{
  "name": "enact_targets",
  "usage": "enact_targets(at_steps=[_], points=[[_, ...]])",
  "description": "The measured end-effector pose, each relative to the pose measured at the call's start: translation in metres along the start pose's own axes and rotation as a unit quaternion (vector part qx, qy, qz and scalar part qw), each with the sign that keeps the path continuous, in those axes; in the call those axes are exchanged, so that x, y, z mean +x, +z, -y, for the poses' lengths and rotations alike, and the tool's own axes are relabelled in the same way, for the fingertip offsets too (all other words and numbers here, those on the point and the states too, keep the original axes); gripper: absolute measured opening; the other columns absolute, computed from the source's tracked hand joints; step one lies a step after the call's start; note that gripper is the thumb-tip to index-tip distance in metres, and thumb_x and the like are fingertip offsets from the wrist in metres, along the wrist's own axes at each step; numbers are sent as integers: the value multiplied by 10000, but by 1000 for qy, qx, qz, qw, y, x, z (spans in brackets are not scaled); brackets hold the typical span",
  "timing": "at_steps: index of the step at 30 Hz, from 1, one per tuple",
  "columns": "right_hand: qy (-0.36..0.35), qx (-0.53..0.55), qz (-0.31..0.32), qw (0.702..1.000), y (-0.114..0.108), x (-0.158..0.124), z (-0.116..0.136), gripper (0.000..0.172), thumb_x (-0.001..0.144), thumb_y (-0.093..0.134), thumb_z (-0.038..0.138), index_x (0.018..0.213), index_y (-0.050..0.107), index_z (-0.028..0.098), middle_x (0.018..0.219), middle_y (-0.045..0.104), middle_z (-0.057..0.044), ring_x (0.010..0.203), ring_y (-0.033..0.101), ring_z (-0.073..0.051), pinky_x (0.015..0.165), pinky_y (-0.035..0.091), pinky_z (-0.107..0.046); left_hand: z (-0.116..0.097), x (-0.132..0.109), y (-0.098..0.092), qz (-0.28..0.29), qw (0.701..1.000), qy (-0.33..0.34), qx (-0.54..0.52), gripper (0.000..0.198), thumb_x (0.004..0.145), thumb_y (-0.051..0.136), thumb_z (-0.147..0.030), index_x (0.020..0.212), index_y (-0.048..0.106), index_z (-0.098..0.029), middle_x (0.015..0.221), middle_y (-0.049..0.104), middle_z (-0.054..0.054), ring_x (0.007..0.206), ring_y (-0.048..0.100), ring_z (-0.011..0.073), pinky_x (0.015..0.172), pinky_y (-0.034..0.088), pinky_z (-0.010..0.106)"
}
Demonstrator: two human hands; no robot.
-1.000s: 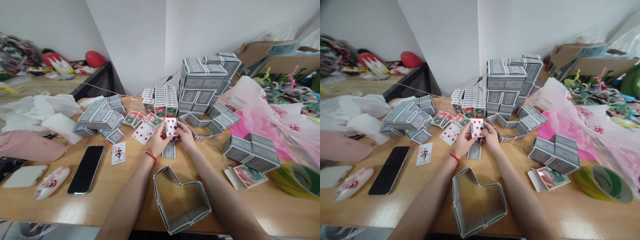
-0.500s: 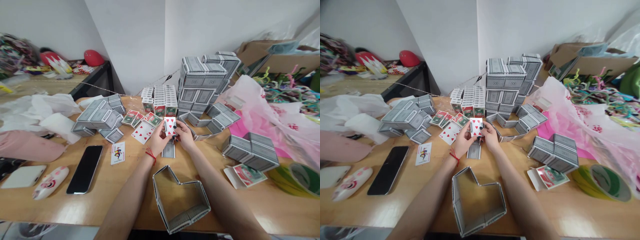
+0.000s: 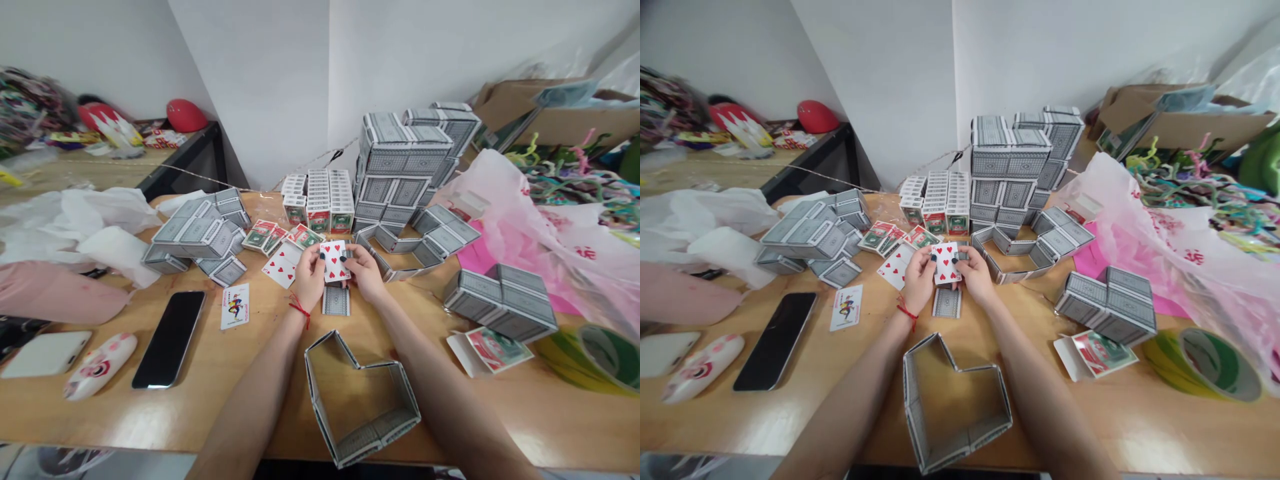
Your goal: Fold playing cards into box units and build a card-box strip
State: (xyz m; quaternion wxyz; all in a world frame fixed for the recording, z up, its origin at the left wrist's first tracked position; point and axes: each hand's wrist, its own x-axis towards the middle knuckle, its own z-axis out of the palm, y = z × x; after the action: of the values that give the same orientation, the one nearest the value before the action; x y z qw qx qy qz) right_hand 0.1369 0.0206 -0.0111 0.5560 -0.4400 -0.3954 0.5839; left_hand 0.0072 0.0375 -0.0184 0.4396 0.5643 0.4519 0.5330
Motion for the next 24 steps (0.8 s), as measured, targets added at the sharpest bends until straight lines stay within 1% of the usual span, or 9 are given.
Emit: enact_targets(at_steps=[5,9,14,19,24], points=[[-5,-16,-10,1000,3,-1,-1,242,711,579,362,886,452,253,504,507,79,318,427,-93,289,304,-204,-1,-1,1,3,1000,-9,-7,190,789,461,-168,978,486,-170,714,540,-2,558,473,76,497,381,181],[-13,-28,-25,999,5,-3,0,206,727,568,385,842,466,247,532,504,70,354,430,-93,302,319,-205,-1,-2,2,5,1000,-5,-10,135,794,450,-165,927,470,-178,684,503,-23,530,423,64,489,349,173],[-37,-32,-62,997,9,-5,1,148,715,561,343,776,490,228,540,481,64,420,412,-86,377,340,-201,-1,-3,2,6,1000,10,-8,110,797,441,-159,902,454,-186,697,486,-28,558,427,71,518,353,181],[-42,-20,-105,993,15,-6,-3,132,702,512,290,819,509,228,568,461,60,444,377,-86,404,323,-198,-5,-5,5,-2,1000,5,0,117,787,418,-134,886,442,-191,699,462,-30,558,416,72,525,352,187],[-46,-19,-126,991,17,-6,-5,134,675,485,262,803,507,228,583,431,58,470,359,-88,422,311,-193,-8,-6,7,2,1000,6,3,105,776,407,-132,858,434,-191,690,444,-29,566,410,78,520,346,187]])
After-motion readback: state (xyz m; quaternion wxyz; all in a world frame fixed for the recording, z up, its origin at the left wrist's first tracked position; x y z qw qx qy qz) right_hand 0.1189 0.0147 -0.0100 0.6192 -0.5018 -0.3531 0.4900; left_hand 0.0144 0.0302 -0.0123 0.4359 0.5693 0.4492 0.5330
